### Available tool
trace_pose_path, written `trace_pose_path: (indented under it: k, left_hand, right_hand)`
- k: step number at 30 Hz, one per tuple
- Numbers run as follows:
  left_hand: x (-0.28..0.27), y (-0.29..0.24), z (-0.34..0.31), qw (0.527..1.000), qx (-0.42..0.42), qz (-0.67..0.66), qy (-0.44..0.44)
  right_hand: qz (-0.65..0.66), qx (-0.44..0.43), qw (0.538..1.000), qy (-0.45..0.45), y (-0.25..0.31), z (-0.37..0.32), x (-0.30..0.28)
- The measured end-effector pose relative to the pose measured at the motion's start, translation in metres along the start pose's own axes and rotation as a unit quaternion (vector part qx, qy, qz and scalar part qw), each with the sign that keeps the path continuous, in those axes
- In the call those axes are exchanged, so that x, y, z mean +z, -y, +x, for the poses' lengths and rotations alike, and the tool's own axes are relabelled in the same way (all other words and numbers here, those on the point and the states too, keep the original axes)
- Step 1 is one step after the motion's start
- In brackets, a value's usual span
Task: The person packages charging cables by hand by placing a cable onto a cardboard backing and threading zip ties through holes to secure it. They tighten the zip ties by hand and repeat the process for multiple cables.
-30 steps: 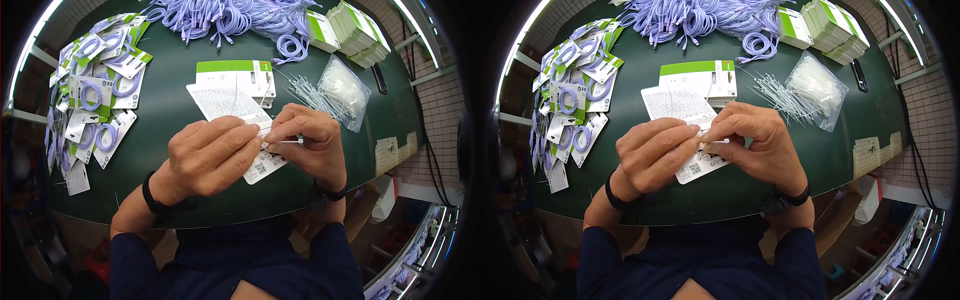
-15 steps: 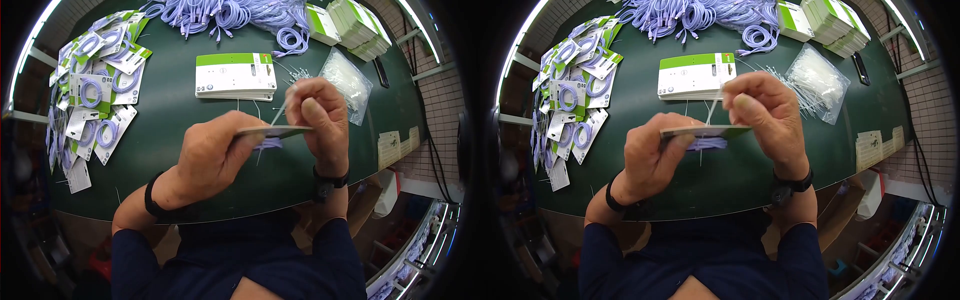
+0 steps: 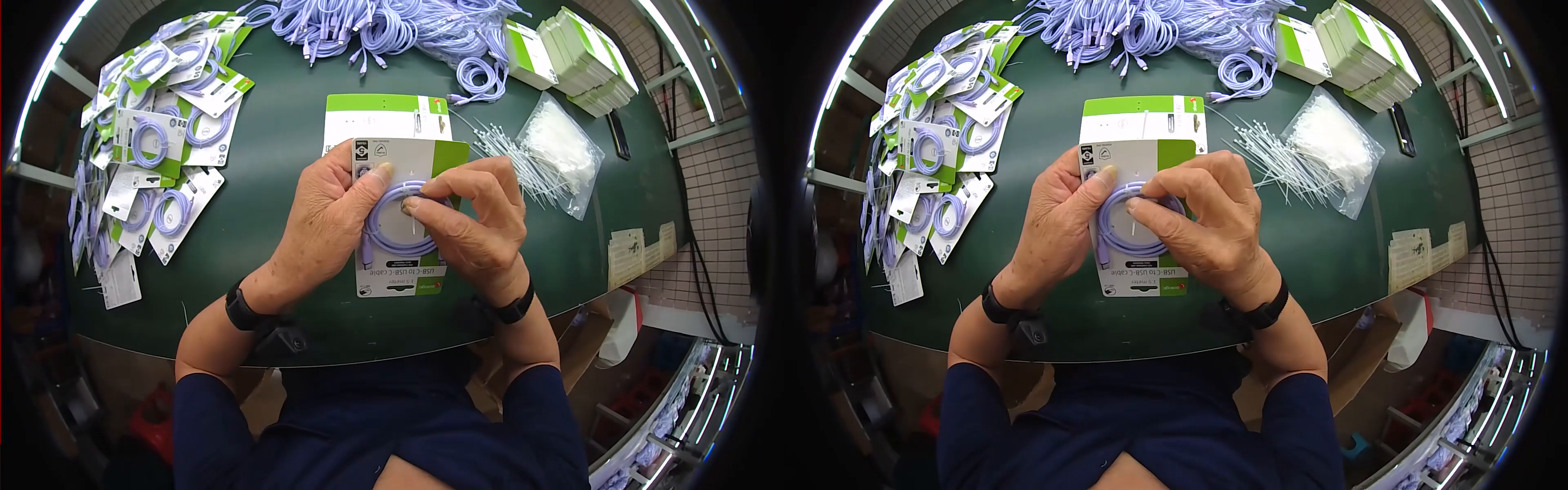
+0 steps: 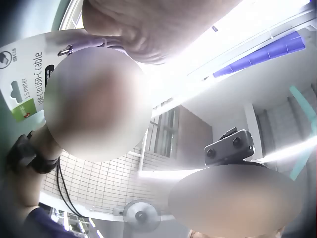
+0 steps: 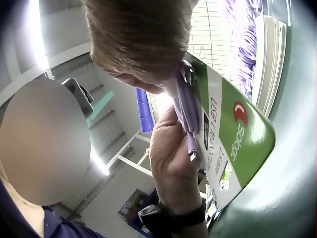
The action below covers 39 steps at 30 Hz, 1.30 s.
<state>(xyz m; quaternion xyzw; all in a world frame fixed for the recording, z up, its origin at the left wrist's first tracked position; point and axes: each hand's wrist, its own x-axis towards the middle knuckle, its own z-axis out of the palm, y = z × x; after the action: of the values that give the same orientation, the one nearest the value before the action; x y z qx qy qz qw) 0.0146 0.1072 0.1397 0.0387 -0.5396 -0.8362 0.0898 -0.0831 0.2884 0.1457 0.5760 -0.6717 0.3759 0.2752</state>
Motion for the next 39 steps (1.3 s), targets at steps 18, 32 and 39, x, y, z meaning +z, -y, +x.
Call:
trace_pose_path:
  k: [18, 32, 39]
  left_hand:
    - [0.0, -0.002, -0.002, 0.999, 0.021, -0.021, -0.014]
    - [0.001, -0.003, -0.004, 0.999, 0.023, -0.023, -0.005]
    - [0.001, -0.003, -0.004, 1.0, 0.025, -0.017, -0.006]
  right_hand:
    - [0.041, 0.002, 0.996, -0.075, 0.007, 0.0, 0.005]
    - [0.175, 0.018, 0.982, -0.063, 0.012, -0.011, 0.0]
    - [0.195, 0.01, 0.979, -0.052, 0.015, -0.008, 0.003]
